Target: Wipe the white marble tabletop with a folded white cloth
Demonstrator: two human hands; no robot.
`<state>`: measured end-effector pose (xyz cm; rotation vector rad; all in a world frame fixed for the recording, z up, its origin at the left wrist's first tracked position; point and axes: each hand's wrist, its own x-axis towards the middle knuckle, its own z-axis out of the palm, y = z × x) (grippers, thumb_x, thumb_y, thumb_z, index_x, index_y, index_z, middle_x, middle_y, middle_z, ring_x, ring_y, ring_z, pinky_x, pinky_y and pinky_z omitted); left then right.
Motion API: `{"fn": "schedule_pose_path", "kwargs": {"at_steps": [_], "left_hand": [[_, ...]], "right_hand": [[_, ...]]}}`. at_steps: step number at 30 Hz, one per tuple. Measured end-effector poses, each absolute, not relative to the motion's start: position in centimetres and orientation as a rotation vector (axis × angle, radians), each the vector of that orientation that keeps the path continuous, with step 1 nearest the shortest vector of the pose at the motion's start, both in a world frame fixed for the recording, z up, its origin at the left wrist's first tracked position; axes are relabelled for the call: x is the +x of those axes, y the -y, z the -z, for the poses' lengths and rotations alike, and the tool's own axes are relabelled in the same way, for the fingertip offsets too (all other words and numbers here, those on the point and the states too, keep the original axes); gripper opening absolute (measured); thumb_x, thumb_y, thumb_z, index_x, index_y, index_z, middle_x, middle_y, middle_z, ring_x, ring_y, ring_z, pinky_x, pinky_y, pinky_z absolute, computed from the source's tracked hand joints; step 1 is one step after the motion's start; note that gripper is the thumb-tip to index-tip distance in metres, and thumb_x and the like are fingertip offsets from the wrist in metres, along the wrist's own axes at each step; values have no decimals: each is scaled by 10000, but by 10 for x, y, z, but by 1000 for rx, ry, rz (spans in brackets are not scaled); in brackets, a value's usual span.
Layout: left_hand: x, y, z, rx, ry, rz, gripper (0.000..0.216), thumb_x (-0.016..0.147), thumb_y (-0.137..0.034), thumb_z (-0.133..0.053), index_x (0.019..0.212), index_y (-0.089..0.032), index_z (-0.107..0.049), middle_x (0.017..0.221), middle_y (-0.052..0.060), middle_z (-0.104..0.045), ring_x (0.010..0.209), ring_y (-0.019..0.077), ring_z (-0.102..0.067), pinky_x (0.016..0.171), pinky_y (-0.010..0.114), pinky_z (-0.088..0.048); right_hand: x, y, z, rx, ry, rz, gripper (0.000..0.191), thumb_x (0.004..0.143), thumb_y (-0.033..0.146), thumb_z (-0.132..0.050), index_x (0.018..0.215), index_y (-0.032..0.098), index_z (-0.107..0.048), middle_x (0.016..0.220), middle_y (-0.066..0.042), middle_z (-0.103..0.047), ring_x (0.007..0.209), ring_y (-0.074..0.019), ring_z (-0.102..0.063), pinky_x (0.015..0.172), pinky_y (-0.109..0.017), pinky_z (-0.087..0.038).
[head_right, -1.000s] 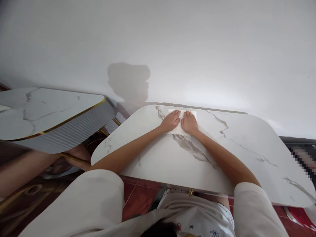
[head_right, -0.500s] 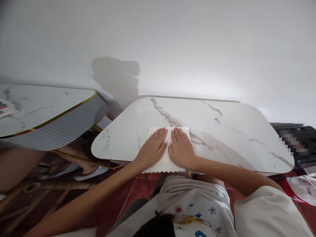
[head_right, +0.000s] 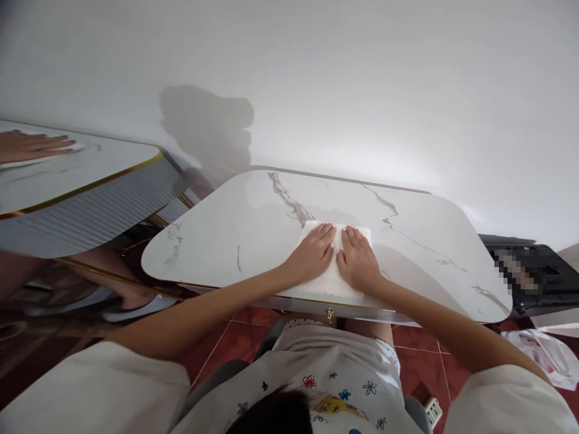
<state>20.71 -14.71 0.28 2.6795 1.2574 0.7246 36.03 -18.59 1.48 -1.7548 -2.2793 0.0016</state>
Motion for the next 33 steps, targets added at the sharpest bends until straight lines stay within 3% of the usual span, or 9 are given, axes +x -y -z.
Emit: {"fn": "schedule_pose_path", "kwargs": {"at_steps": [7, 15, 24, 29, 33], "left_hand": [[224, 33, -17, 2636, -1307, -744, 439, 883, -135, -351, 1260, 16, -518, 1354, 225, -512, 1319, 257, -429, 1156, 359, -280], [232, -66, -12, 2571, -1323, -857, 450, 865, -118, -353, 1269, -105, -550, 1373, 107, -533, 1324, 211, -425, 1137, 369, -305], [238, -97, -21, 2457, -1447, -813, 370, 869, -146, -362, 1060, -161, -679, 1109, 83, -699, 1061, 228, -619, 960, 340, -458], [239, -101, -18, 2501, -1451, -815, 356, 878, -148, -357, 1067, -160, -659, 1129, 86, -685, 1094, 219, -596, 986, 339, -434], [238, -97, -16, 2615, -1428, -789, 362, 887, -140, -332, 1112, -133, -615, 1190, 117, -643, 1149, 219, -559, 1025, 362, -404]], "right_hand": [[367, 68, -24, -1733, 2268, 43, 543, 898, 228, -328, 1393, 22, -409, 1489, -171, -373, 1386, -270, -314, 1130, -402, -259], [376, -30, -24, -1704, 2202, 42, 503, 898, 213, -355, 1358, 35, -452, 1454, -147, -433, 1364, -248, -345, 1131, -365, -252], [380, -76, -21, -1749, 2156, -2, 400, 917, 240, -355, 1236, 121, -565, 1316, -113, -575, 1233, -270, -491, 1029, -382, -373], [379, -77, -25, -1766, 2173, 15, 400, 925, 233, -337, 1238, 116, -558, 1312, -120, -579, 1210, -261, -508, 1018, -370, -373], [376, -67, -26, -1760, 2216, 84, 444, 933, 210, -307, 1297, 60, -513, 1383, -154, -513, 1294, -251, -434, 1076, -352, -305]]}}
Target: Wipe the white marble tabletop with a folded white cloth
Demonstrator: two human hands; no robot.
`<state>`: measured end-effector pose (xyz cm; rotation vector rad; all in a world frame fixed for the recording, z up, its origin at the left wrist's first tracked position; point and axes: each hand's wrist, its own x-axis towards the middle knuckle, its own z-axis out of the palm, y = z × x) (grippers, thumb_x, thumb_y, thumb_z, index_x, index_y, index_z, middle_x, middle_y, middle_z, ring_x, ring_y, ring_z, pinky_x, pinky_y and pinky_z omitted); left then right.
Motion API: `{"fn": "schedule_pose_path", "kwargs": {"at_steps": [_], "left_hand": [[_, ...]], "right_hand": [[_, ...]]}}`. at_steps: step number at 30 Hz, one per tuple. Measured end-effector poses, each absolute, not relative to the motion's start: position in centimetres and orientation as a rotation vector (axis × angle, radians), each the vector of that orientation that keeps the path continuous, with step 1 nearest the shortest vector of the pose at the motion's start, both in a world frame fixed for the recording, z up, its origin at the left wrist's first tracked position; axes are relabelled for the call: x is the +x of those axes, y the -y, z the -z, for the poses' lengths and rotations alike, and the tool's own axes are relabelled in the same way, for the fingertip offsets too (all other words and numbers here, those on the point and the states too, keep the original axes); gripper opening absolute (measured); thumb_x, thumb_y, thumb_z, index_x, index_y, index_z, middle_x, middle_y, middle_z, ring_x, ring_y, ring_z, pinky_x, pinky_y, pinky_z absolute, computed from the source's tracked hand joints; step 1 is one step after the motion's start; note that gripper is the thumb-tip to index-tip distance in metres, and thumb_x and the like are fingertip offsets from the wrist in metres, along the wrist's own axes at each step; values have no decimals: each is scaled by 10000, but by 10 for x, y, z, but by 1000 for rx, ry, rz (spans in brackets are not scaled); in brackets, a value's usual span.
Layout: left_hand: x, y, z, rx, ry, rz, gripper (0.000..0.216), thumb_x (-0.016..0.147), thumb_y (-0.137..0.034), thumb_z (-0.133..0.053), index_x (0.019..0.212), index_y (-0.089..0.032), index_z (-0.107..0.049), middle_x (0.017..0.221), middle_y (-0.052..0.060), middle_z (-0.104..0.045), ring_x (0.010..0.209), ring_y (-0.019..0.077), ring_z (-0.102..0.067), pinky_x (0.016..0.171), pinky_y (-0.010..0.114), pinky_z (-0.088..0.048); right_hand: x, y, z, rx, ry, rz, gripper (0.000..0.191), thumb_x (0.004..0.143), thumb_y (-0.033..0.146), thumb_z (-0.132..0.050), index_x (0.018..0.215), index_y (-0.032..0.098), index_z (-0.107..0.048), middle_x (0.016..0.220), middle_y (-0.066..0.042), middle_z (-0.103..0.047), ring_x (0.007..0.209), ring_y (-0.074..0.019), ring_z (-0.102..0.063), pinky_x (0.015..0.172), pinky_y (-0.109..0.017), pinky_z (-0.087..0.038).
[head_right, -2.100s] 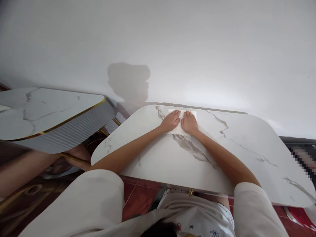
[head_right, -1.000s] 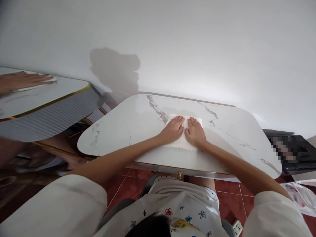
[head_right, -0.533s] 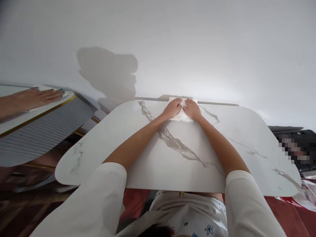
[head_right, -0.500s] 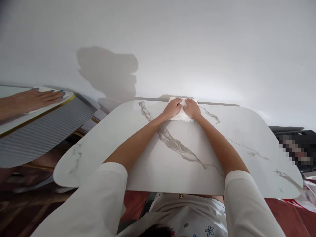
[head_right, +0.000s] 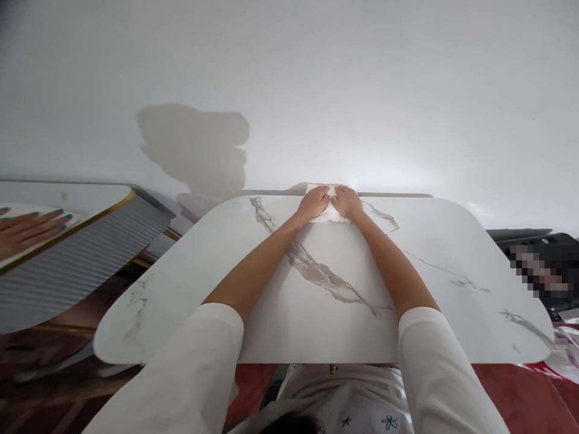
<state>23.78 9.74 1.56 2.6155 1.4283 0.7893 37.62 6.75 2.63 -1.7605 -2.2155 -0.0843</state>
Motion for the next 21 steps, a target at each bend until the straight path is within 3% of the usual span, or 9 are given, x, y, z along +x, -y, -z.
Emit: {"fn": "schedule_pose_path", "kwargs": {"at_steps": [7, 21], "left_hand": [[228, -65, -8, 2793, -1365, -670, 466, 916, -180, -297, 1333, -25, -434, 1422, 188, -454, 1348, 237, -383, 1140, 378, -271], [167, 129, -1, 2779, -1308, -583, 557, 926, -287, -220, 1392, -29, -382, 1462, 191, -403, 1399, 261, -306, 1158, 454, -269]], "right_hand": [[368, -27, -20, -1808, 2262, 86, 554, 951, 244, -266, 1445, -3, -314, 1527, -169, -297, 1411, -256, -258, 1140, -371, -198], [314, 178, -19, -1765, 2257, 47, 593, 933, 291, -279, 1439, -13, -333, 1512, -198, -307, 1412, -305, -254, 1152, -446, -212]]}}
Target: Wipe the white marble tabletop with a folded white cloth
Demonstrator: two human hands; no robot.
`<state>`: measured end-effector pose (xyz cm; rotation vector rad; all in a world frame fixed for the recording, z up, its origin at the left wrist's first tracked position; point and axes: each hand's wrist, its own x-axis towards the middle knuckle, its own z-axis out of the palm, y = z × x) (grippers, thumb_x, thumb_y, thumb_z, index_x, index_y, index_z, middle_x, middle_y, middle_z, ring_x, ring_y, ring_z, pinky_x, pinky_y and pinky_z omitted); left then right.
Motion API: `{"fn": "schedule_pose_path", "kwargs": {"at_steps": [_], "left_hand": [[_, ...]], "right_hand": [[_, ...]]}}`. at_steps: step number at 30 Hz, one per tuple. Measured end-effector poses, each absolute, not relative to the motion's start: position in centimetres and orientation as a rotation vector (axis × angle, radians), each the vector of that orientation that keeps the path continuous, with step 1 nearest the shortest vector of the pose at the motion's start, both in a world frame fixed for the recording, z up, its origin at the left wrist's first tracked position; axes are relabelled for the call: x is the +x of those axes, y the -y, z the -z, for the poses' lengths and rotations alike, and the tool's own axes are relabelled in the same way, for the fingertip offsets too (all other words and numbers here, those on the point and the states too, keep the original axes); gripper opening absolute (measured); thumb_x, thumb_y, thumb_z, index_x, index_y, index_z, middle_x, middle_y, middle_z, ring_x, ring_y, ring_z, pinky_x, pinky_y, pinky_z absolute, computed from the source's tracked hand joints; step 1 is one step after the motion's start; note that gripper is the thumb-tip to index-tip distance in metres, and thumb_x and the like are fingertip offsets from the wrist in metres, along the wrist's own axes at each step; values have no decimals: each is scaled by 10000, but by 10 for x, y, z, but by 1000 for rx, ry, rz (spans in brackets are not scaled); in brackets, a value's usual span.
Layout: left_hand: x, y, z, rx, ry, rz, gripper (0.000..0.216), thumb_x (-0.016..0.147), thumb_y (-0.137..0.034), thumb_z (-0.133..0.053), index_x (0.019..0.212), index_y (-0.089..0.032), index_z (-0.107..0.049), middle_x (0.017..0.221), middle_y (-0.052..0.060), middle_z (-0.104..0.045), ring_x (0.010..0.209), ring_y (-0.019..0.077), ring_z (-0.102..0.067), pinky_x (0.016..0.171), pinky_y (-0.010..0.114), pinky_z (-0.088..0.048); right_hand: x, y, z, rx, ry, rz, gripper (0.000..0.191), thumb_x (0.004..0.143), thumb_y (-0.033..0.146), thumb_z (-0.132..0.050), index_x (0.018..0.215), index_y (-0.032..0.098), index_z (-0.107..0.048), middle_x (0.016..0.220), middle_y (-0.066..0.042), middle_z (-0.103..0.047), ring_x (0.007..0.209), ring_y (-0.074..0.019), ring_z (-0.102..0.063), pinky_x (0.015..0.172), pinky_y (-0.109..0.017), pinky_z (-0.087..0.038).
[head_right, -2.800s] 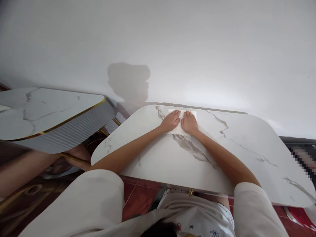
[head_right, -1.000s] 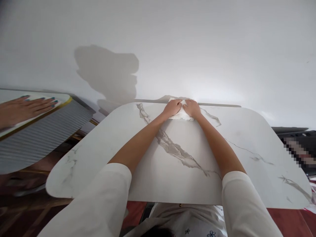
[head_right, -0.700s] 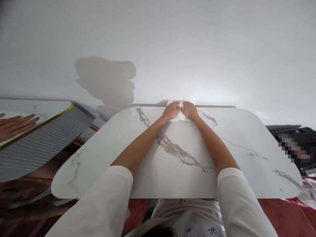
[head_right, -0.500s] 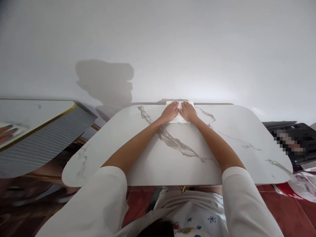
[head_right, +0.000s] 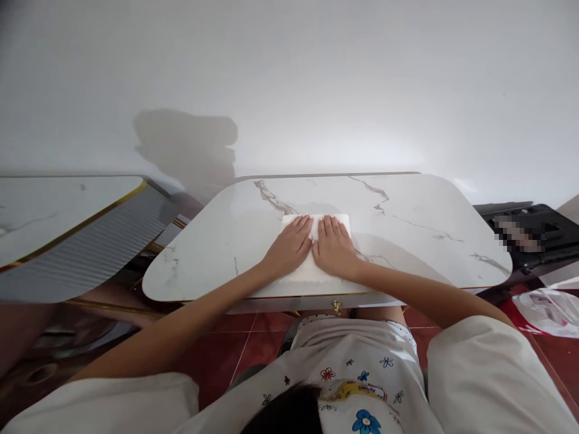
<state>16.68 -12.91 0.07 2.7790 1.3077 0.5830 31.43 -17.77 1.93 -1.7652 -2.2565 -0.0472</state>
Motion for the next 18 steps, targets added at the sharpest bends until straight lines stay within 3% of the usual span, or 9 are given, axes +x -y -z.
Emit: {"fn": "schedule_pose_path", "kwargs": {"at_steps": [6, 18], "left_hand": [[165, 187, -3, 2689, -1393, -568, 554, 915, -288, -244, 1407, -71, -376, 1487, 164, -373, 1413, 256, -275, 1163, 446, -270], [258, 199, -21, 2427, -1192, -565, 608, 893, -267, -335, 1447, -33, -252, 1536, 191, -251, 1443, 265, -170, 1177, 457, -194]], "right_hand": [[314, 228, -19, -1713, 2270, -7, 586, 928, 299, -290, 1441, 24, -357, 1515, -166, -315, 1421, -268, -244, 1163, -425, -223], [423, 232, -20, -1697, 2306, -54, 578, 958, 381, -280, 1458, 97, -334, 1522, -138, -315, 1425, -262, -228, 1142, -486, -270]]}}
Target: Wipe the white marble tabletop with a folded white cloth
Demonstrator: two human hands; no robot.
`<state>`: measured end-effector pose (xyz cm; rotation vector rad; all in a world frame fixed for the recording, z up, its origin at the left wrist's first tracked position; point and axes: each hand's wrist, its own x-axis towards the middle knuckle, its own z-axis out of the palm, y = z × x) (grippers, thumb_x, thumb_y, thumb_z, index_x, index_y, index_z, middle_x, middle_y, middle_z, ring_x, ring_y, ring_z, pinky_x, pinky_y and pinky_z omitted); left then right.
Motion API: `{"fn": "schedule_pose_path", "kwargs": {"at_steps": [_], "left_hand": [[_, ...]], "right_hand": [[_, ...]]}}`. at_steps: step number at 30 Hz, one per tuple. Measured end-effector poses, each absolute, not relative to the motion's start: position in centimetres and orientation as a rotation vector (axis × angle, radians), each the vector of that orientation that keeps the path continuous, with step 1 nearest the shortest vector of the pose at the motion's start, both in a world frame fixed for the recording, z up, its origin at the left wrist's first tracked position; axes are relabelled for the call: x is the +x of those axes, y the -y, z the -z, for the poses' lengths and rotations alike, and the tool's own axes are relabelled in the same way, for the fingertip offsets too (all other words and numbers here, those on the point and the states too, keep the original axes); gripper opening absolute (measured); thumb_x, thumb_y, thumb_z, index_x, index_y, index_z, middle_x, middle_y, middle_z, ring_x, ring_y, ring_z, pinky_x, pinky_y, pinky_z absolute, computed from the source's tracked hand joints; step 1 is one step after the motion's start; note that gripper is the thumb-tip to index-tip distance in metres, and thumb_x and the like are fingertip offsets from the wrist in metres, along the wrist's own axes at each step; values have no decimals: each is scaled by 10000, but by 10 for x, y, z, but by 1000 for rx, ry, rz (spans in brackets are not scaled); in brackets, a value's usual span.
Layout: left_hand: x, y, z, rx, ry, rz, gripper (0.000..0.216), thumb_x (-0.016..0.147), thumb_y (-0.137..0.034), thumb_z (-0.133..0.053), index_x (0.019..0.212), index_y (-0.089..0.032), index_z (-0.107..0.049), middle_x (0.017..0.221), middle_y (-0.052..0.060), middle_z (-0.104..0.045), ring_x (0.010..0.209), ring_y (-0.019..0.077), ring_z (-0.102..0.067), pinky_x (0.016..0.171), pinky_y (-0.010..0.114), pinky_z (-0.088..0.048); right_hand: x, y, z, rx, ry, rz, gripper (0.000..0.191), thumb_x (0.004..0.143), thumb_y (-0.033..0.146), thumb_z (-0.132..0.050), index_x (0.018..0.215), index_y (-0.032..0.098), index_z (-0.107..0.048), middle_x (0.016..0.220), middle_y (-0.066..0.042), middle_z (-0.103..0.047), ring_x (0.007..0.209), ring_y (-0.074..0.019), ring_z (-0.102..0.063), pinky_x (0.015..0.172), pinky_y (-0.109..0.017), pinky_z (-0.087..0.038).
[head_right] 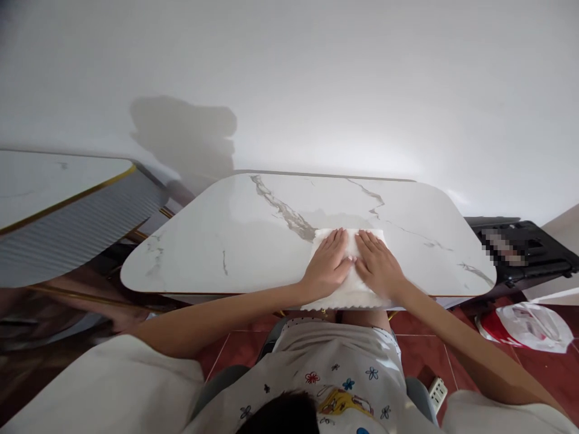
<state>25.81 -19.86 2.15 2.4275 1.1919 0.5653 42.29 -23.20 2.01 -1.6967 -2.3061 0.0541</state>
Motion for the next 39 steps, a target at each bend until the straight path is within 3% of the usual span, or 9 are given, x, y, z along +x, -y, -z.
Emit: {"fn": "schedule_pose_path", "kwargs": {"at_steps": [7, 12, 21, 25, 29, 34, 39], "left_hand": [[295, 130, -25, 2482, -1298, -506, 595, 902, -241, -306, 1441, 6, -256, 1538, 195, -246, 1441, 261, -180, 1184, 392, -160], [310, 49, -22, 2569, -1372, -504, 577, 926, -243, -290, 1427, 41, -272, 1517, 208, -290, 1423, 257, -240, 1179, 349, -167], [321, -65, -17, 2658, -1360, -688, 457, 921, -165, -301, 1318, 7, -448, 1411, 194, -462, 1349, 238, -376, 1138, 347, -258], [325, -84, -17, 2635, -1358, -740, 412, 909, -142, -300, 1245, -32, -513, 1355, 176, -519, 1312, 232, -421, 1109, 341, -304], [327, -88, -17, 2633, -1371, -776, 396, 905, -136, -297, 1215, -58, -531, 1311, 169, -549, 1282, 236, -449, 1085, 347, -332], [327, -84, -17, 2659, -1376, -796, 362, 908, -148, -309, 1159, -115, -567, 1231, 139, -602, 1212, 243, -496, 1048, 373, -367], [321, -64, -16, 2717, -1404, -715, 420, 922, -178, -314, 1283, -45, -483, 1365, 174, -509, 1301, 276, -418, 1091, 397, -312]], "right_hand": [[451, 149, -20, -1831, 2291, -123, 573, 937, 336, -303, 1452, 91, -347, 1520, -132, -320, 1413, -273, -261, 1149, -477, -258], [451, 74, -21, -1862, 2208, 1, 536, 944, 281, -256, 1433, 95, -376, 1512, -118, -348, 1404, -249, -291, 1146, -417, -262], [453, -29, -30, -1814, 2164, 40, 489, 908, 211, -326, 1353, 55, -454, 1450, -157, -435, 1352, -265, -362, 1111, -394, -286], [456, -48, -29, -1811, 2108, 39, 382, 905, 220, -326, 1184, 134, -572, 1296, -141, -579, 1204, -292, -503, 994, -436, -396], [456, -55, -28, -1838, 2086, 56, 329, 900, 220, -333, 1077, 160, -603, 1192, -132, -634, 1096, -297, -563, 925, -433, -427], [457, -56, -26, -1811, 2109, 91, 366, 903, 204, -320, 1147, 149, -586, 1250, -126, -610, 1162, -277, -529, 972, -414, -396], [452, -36, -27, -1833, 2152, 109, 467, 919, 200, -289, 1323, 62, -480, 1423, -163, -465, 1328, -270, -389, 1084, -406, -291]]}}
